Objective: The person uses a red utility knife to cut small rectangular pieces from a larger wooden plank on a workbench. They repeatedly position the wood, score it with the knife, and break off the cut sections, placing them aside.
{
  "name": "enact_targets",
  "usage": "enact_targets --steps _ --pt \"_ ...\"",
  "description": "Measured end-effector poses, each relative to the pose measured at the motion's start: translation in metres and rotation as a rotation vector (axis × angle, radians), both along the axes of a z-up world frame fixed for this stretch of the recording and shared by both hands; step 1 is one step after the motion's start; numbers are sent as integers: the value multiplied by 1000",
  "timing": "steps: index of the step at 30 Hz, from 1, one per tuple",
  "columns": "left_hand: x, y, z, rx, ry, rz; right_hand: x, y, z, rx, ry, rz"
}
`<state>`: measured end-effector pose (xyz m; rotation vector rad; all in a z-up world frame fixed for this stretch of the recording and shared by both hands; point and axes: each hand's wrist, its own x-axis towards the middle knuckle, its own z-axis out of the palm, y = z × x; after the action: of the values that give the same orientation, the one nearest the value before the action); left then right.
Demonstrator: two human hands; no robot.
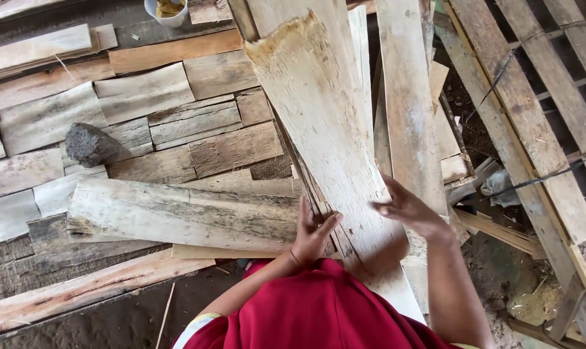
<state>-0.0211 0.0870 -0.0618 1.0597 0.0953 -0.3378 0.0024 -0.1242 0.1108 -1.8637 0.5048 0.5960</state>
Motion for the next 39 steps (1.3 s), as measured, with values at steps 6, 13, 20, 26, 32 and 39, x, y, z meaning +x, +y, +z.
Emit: enact_targets --steps 6,13,20,26,32,39 --pt "47 17 91 -72 -114 -89 -5 -20 -27 97 -329 43" --pt "130 54 55 -437 -65 -41 28 22 47 -22 -405 226" --pt "144 102 90 -320 145 357 72 90 29 -1234 -1111 435" --pt "188 127 34 -277 123 435 26 229 4 -111 -584 314" --pt "183 123 98 -192 33 477 68 270 -58 743 -379 -280" --pt "228 105 102 -103 -10 477 184 247 -64 1427 -512 -799"
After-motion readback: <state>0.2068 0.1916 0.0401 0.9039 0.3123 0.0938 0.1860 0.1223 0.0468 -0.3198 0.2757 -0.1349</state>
